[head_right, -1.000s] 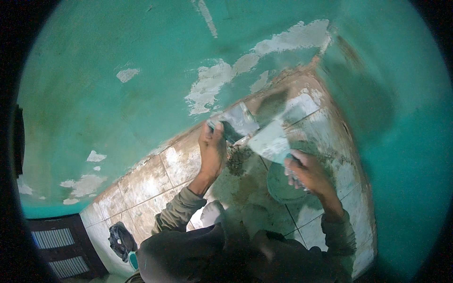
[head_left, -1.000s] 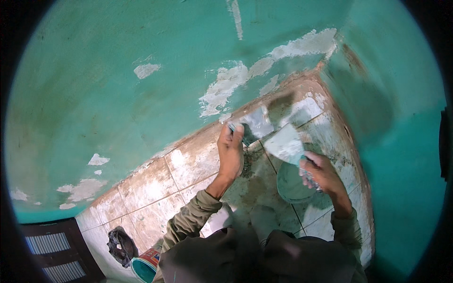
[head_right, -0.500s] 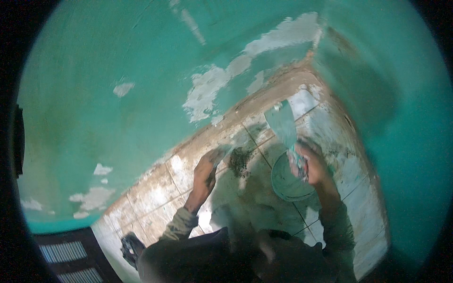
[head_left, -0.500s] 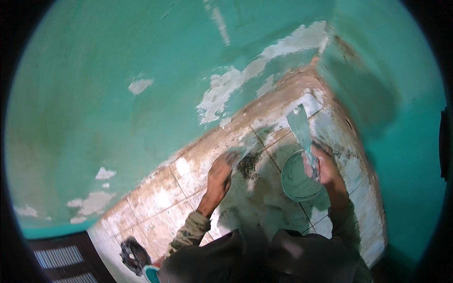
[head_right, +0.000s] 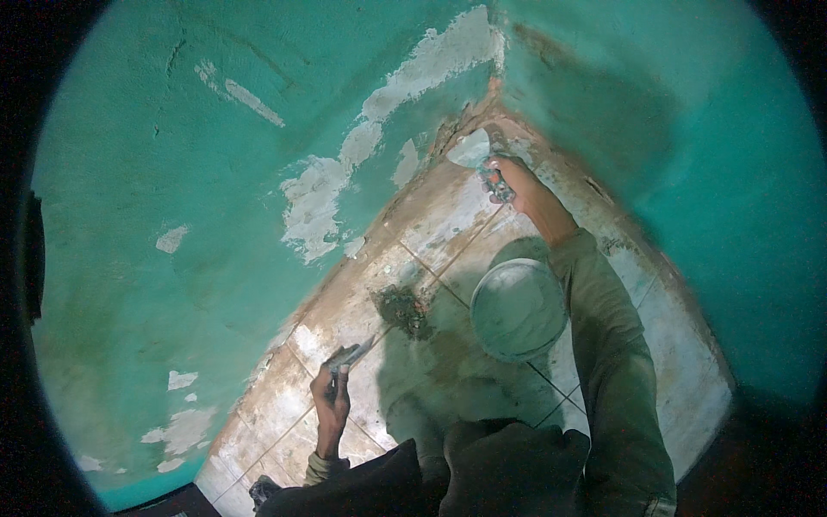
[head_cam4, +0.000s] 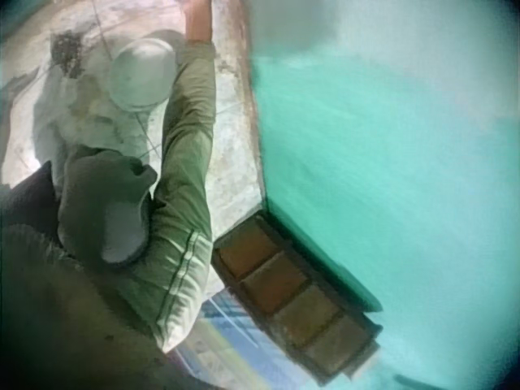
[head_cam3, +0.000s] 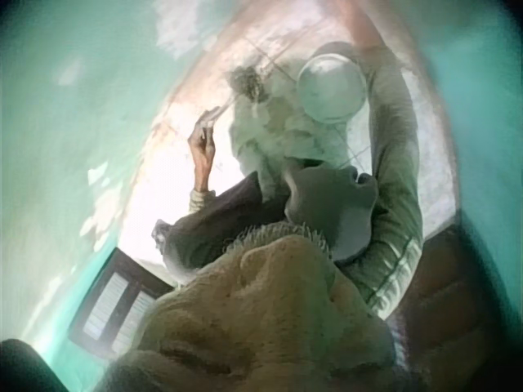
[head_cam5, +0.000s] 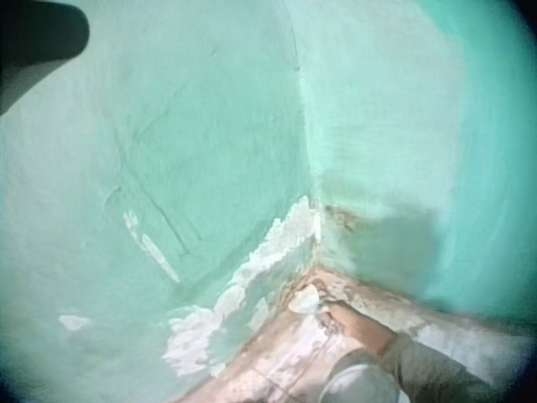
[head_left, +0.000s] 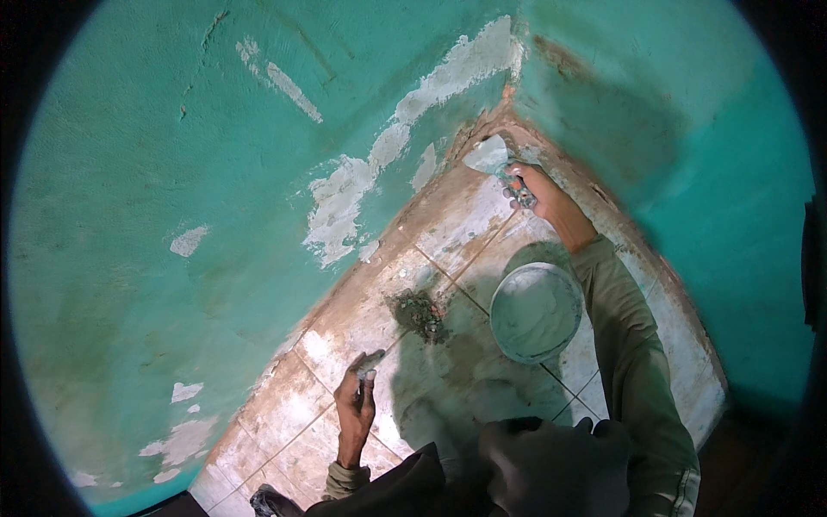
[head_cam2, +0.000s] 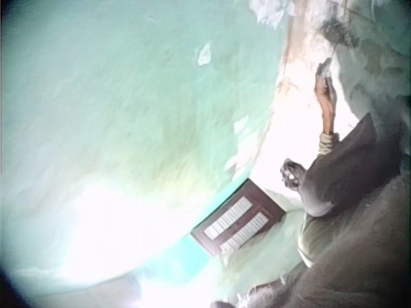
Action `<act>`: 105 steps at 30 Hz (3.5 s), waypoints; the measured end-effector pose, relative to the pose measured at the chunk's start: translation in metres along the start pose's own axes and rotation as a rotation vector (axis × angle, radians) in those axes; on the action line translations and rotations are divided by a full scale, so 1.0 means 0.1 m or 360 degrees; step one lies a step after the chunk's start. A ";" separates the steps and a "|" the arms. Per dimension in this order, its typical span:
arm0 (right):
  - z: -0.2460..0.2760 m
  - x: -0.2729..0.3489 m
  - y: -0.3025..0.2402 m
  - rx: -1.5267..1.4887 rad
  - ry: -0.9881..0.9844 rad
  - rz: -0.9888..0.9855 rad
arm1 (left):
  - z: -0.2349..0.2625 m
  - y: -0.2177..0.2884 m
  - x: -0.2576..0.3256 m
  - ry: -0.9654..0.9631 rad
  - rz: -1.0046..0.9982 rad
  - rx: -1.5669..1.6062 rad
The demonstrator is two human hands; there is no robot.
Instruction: The person scoops white plaster from a bucket with a trowel and applies it to a green wall using a putty knife, smoothing the surface in sections. The person repeatedly transfers plaster between tools and spreads it along the lower wall area.
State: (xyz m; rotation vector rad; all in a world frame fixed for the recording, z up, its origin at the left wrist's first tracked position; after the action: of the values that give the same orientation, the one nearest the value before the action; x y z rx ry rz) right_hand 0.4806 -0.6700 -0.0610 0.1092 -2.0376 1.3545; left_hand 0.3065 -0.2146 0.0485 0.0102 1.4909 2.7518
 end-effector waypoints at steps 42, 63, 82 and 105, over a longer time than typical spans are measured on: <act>-1.12 0.53 0.19 -0.0538 0.0237 0.0276 | -0.35 -0.38 0.28 -0.0252 0.0228 0.0151; -1.26 0.62 0.20 -0.0406 0.0073 0.0456 | -0.35 -0.35 0.31 -0.0227 0.0284 0.0192; -0.53 1.95 0.11 0.0292 -0.0397 0.0398 | -0.88 -0.65 0.24 -0.0270 0.0393 0.0334; -0.03 2.16 0.65 0.3238 -0.0929 0.1729 | -1.98 0.42 0.48 -0.0999 -0.0763 0.0036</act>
State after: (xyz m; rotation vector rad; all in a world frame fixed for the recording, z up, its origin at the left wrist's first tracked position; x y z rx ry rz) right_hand 0.2893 -0.5755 0.0133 0.2838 0.1052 3.7508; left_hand 0.2563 -0.4026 -0.0240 0.4152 1.1576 2.0759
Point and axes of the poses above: each hand's wrist, its own x-axis away from the middle knuckle, its own z-axis out of the back of the hand, y = z × x, the point moved 7 cm from there along -x, towards the middle knuckle, and after that the axes turned 12 degrees about y, right-handed, at the moved point
